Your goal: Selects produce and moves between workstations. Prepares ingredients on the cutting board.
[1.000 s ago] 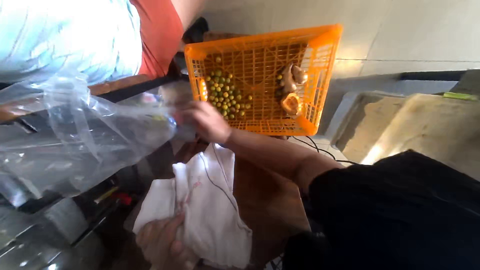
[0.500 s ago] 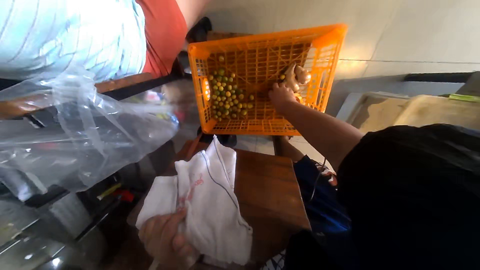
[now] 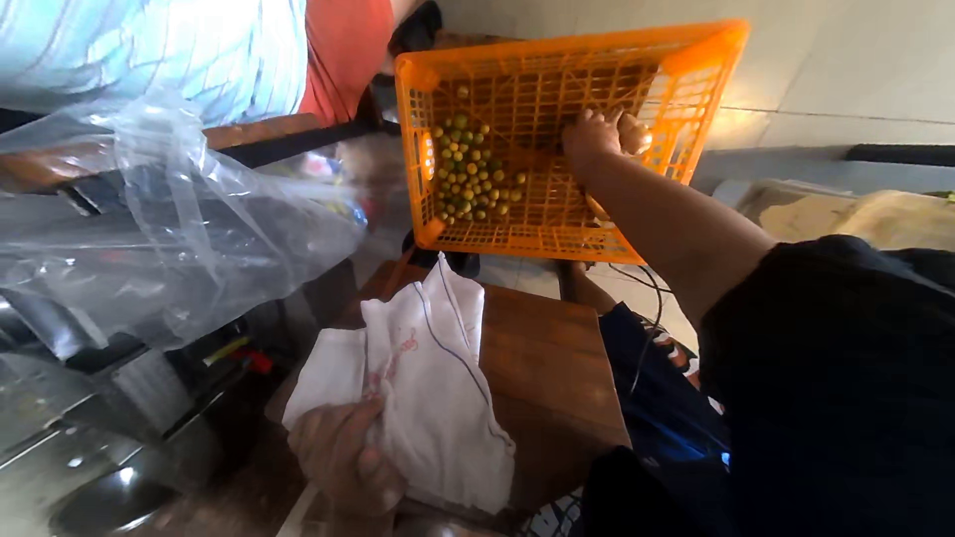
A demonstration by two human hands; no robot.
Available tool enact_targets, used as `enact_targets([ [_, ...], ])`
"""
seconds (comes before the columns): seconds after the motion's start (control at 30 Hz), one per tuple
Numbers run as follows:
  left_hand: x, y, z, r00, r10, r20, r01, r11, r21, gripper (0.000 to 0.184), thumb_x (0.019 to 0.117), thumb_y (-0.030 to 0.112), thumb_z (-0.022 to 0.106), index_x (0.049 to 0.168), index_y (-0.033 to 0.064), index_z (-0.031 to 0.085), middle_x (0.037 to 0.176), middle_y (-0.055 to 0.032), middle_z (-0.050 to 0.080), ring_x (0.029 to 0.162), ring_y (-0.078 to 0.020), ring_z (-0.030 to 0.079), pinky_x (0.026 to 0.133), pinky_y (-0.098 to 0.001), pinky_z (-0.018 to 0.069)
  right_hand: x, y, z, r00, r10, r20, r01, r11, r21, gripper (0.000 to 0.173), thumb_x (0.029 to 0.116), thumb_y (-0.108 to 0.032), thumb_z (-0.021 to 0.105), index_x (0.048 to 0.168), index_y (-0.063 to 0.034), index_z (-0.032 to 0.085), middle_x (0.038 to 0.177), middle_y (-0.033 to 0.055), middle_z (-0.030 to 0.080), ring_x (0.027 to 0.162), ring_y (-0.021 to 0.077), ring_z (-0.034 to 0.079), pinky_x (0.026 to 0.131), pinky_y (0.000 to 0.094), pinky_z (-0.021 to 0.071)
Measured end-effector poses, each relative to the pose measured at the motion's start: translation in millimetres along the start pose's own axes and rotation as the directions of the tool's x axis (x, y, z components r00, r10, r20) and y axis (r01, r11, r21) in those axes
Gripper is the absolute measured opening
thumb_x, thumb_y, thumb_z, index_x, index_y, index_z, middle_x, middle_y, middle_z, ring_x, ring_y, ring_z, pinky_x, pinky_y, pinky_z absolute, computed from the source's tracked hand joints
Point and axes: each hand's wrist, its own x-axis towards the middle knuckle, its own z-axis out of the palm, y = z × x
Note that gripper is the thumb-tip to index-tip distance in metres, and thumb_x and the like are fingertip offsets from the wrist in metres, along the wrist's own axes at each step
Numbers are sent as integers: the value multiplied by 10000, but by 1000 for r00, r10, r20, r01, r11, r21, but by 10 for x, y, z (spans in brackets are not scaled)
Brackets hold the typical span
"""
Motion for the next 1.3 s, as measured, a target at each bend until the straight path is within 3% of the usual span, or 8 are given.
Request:
enact_targets([
  [0.3,-6,-4,4,1000,1,3,-1,1000,3,750,1048,629,154,892,143,705,758,-23,649,809,-159,599,891,-352,442,-236,-841,198,902,-422,-92,432,887,164,487,871,53,703,1345,-18,613,1523,234,437,1340,461,511,980,639,537],
  [0.67,-7,-8,-4,1000,11,6,-11,1000,7,726,1050,613,160,906,147,699,758,-18,631,808,-157,586,894,-347,431,-141,-1292,778,919,-386,86,393,913,-108,696,802,124,758,1442,45,495,1512,318,402,1277,540,519,897,658,534],
  [0.8,-4,-5,10,1000,-4,-4,4,1000,19,727,1046,615,157,893,163,704,762,-5,635,822,-147,592,932,-348,427,-279,-1271,645,895,-440,-69,445,892,80,476,961,-188,652,1392,-8,557,1447,264,498,1292,483,540,937,652,519],
  [0.87,2,9,45,1000,0,-18,0,1000,12,726,1048,617,160,886,166,707,750,-1,636,807,-147,588,917,-349,427,-516,-1301,587,764,-549,-339,621,767,159,426,994,-337,633,1279,-21,625,1336,247,592,1224,440,606,939,600,536],
  [0.97,-8,11,10,1000,3,-19,-3,1000,27,698,1056,593,156,914,182,702,772,6,640,815,-145,589,917,-358,437,-1019,-1769,361,240,-608,-757,951,305,57,356,957,-321,676,1117,-3,676,1098,222,690,1009,367,703,827,496,607],
  [1.1,-52,-9,31,1000,-16,-19,16,1000,14,722,1057,589,150,922,174,725,796,4,670,849,-137,612,949,-359,439,-2073,-2762,-399,-210,-420,-883,977,-133,-169,288,964,-389,649,1002,-121,749,948,83,732,935,226,702,826,393,568],
  [1.17,-66,-31,34,1000,-17,-6,17,1000,25,738,1056,608,144,922,173,725,796,4,676,849,-139,618,949,-359,446,-2404,-3293,-700,-253,-456,-854,963,-201,-178,226,951,-327,682,1055,-150,774,1026,57,732,986,220,683,822,397,540],
  [1.3,-42,-19,58,999,-15,-36,16,999,42,758,1047,628,181,852,131,719,723,-35,659,747,-166,619,832,-367,487,-2423,-3836,-937,-23,-764,-645,998,19,-59,424,952,-328,723,1357,-215,673,1483,70,573,1459,284,439,1218,509,337],
])
